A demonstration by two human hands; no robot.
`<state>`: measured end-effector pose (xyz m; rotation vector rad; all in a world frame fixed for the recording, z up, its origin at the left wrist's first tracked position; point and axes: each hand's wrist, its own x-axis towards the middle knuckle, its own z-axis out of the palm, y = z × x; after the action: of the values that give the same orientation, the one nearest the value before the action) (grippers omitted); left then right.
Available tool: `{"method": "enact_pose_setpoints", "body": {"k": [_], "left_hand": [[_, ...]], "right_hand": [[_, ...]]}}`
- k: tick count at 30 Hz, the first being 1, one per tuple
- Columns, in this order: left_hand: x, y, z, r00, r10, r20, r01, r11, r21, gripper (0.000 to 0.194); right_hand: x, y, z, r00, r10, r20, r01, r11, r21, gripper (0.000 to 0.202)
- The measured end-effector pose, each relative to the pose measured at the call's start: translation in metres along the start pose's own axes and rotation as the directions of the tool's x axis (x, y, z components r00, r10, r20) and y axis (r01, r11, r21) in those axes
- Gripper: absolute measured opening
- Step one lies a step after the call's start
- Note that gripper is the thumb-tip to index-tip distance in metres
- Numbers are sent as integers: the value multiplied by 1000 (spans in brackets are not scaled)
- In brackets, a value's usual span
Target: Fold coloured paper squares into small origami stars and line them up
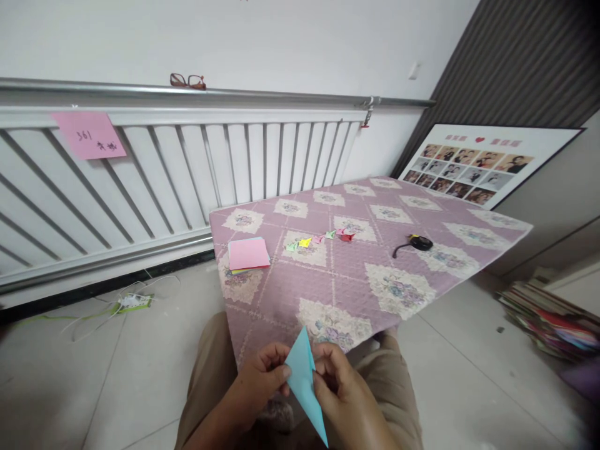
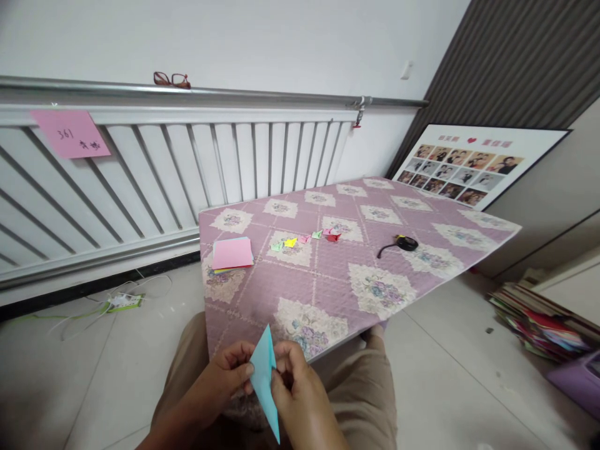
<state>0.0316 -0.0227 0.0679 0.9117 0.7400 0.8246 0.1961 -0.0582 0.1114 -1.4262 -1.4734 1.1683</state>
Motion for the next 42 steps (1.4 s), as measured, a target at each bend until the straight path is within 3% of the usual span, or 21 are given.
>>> {"method": "enact_pose_setpoints", "body": {"k": [4, 8, 11, 16, 21, 26, 30, 34, 39, 42], "left_hand": [[1, -9, 0, 999, -25, 37, 33, 971, -235, 35], [2, -15, -1, 996, -29, 83, 56, 938, -342, 39], [3, -17, -3, 996, -20, 83, 48, 934, -353, 38], [2, -16, -4, 996, -48, 75, 71, 933, -353, 36], [-2, -9, -3, 989, -99, 112, 136, 906, -400, 38], [-4, -8, -5, 979, -142, 149, 196, 864, -463, 38], [-5, -8, -4, 973, -141, 185, 214, 853, -475, 38], [-3, -10, -1, 971, -182, 156, 236, 846, -479, 29], [0, -16, 4, 958, -256, 131, 288, 849, -444, 26], [1, -13, 6, 968, -241, 70, 251, 903, -349, 32]], "right_hand": [[1, 5, 2, 999, 8, -53, -6, 999, 32, 18], [1, 4, 3, 997, 65, 51, -73, 982, 174, 21], [1, 2, 3, 997, 29, 72, -42, 983, 181, 20], [1, -1, -1, 992, -103, 79, 105, 994, -24, 15], [0, -18, -13, 956, -161, 243, 209, 960, -185, 20], [0, -33, -20, 925, -135, 356, 217, 956, -200, 31], [3, -28, -16, 902, -172, 396, 250, 956, -154, 22], [6, -21, -15, 877, -253, 409, 347, 921, -176, 8], [9, -13, -16, 880, -279, 384, 397, 877, -271, 8], [10, -12, -18, 883, -270, 384, 393, 873, -289, 8]]}}
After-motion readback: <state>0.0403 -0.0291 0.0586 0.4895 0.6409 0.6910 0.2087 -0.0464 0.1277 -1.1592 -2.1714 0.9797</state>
